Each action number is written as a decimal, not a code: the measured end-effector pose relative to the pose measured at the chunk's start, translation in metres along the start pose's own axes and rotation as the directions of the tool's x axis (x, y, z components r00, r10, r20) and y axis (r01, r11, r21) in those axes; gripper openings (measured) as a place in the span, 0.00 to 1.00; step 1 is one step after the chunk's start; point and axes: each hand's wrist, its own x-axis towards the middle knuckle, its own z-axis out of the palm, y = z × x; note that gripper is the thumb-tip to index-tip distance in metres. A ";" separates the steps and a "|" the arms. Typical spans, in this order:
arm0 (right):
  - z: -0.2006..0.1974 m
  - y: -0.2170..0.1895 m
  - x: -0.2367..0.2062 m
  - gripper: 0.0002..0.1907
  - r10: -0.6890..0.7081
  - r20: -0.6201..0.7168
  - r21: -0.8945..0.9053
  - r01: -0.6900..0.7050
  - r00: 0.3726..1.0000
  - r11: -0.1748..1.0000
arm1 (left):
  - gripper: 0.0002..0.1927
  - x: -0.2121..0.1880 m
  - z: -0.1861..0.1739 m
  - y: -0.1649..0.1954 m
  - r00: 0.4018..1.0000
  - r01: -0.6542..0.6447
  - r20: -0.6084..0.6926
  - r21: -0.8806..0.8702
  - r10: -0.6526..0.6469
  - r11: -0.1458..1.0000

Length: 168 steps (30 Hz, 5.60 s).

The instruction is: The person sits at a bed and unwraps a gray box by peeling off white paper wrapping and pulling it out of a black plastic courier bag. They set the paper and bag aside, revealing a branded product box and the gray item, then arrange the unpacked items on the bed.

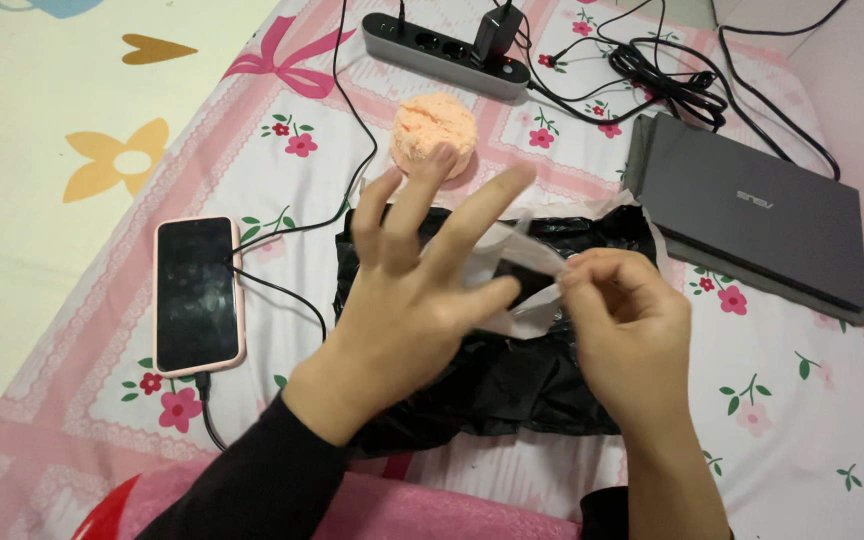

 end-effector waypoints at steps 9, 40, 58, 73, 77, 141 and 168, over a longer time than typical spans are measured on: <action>-0.014 0.013 0.007 0.04 0.000 0.044 -0.012 0.000 0.999 1.000 | 0.05 -0.003 0.002 -0.019 0.985 0.145 0.118 -0.142 -0.129 0.979; -0.014 -0.039 -0.005 0.14 -0.311 -0.018 -0.245 0.297 0.950 0.923 | 0.43 0.001 0.020 -0.008 0.926 0.357 0.212 -0.214 -0.314 0.909; 0.004 -0.020 -0.016 0.17 0.380 0.322 -0.380 -0.249 0.867 0.891 | 0.37 -0.035 0.091 -0.018 0.424 0.035 0.630 -0.729 -0.650 -0.684; -0.023 -0.042 -0.013 0.22 -0.016 0.276 0.090 -0.009 0.961 0.996 | 0.34 0.016 0.011 -0.023 0.532 0.544 0.588 -0.789 -0.610 -0.286; -0.031 -0.042 -0.012 0.16 0.084 0.288 0.007 -0.090 0.954 0.996 | 0.33 0.014 0.009 -0.028 0.540 0.605 0.658 -0.737 -0.525 -0.300; 0.017 -0.002 -0.024 0.06 -0.459 0.288 -0.403 0.542 0.840 0.738 | 0.29 -0.013 0.025 -0.061 0.314 0.903 0.780 -0.421 -0.542 -0.083; -0.015 0.019 0.002 0.19 0.132 0.271 0.185 -0.186 0.953 0.965 | 0.39 -0.003 0.014 -0.038 0.446 0.860 0.664 -0.503 -0.600 0.081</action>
